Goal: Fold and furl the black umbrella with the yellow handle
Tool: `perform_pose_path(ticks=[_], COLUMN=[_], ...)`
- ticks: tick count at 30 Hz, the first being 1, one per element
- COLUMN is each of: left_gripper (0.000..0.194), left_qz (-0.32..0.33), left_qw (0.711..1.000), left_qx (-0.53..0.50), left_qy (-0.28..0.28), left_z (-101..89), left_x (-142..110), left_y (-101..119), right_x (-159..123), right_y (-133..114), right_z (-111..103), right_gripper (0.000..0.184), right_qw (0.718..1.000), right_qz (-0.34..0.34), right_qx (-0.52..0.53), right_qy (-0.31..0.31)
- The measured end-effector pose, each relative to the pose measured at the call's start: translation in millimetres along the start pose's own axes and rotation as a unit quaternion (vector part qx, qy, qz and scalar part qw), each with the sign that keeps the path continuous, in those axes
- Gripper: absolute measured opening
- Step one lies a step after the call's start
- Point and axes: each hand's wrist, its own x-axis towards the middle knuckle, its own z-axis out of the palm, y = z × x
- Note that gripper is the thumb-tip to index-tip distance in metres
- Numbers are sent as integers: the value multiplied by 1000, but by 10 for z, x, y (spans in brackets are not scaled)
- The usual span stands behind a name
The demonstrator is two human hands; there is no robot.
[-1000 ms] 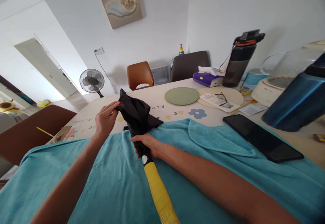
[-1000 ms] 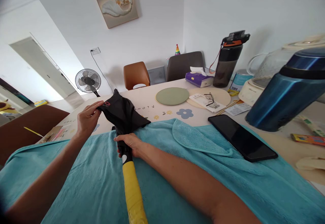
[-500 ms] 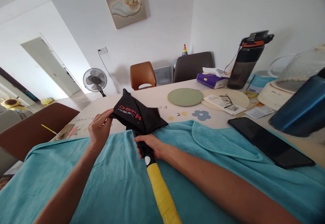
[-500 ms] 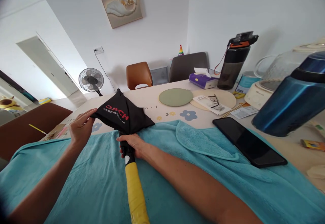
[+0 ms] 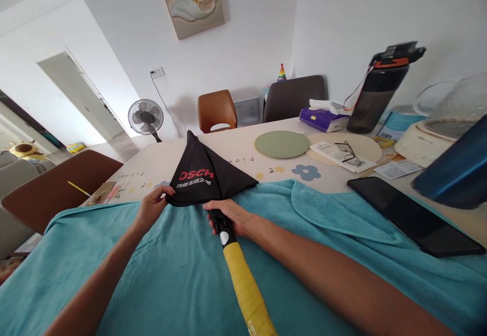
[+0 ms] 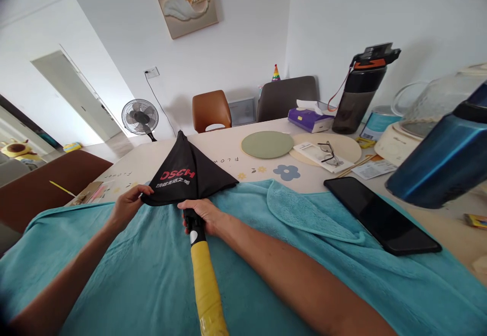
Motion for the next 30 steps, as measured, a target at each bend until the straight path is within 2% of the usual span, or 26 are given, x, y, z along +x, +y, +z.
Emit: perform_pose_path(ticks=[2,5,7,10,13,16,17,20,22,25,28,30], left_gripper=[8,10,13,17,20,25,30,65,78,64,47,44], left_qz=[4,0,20,49,69,101,117,159,155,98,51,57], left_qw=[1000,994,983,966,946,937,938,923,908,896,880,876], left_qx=[13,73,126,194,266,306,298,285,328,401,442,447], left_qy=[-4,-79,-128,-164,-174,-131,-135,-205,-209,-164,-165,-172], left_z=[-62,-87,-54,15,42,58,78,213,346,515,580,598], left_x=[-35,-70,-75,-63,-57,-89,-108,-172,-206,-242,-274,-292], left_y=[-80,-199,-258,-267,-143,92,175,348,365,284,199,178], right_x=[-11,-16,-15,-20,-33,-45,-46,-42,-37,-36,-61,-100], right_y=[-3,-3,0,6,8,4,2,2,7,6,-45,-107], right_z=[19,45,54,57,61,70,74,79,76,65,62,76], right_gripper=[16,17,16,15,12,10,9,9,9,10,9,7], right_qw=[1000,999,998,999,1000,1000,1000,1000,1000,999,1000,1000], right_qz=[-5,-21,-28,-29,-28,-24,-24,-19,-16,-16,-5,-4], right_qx=[-9,-33,-38,-27,-4,13,14,9,-1,-2,12,23], right_qy=[13,33,34,28,13,4,3,4,19,32,14,2])
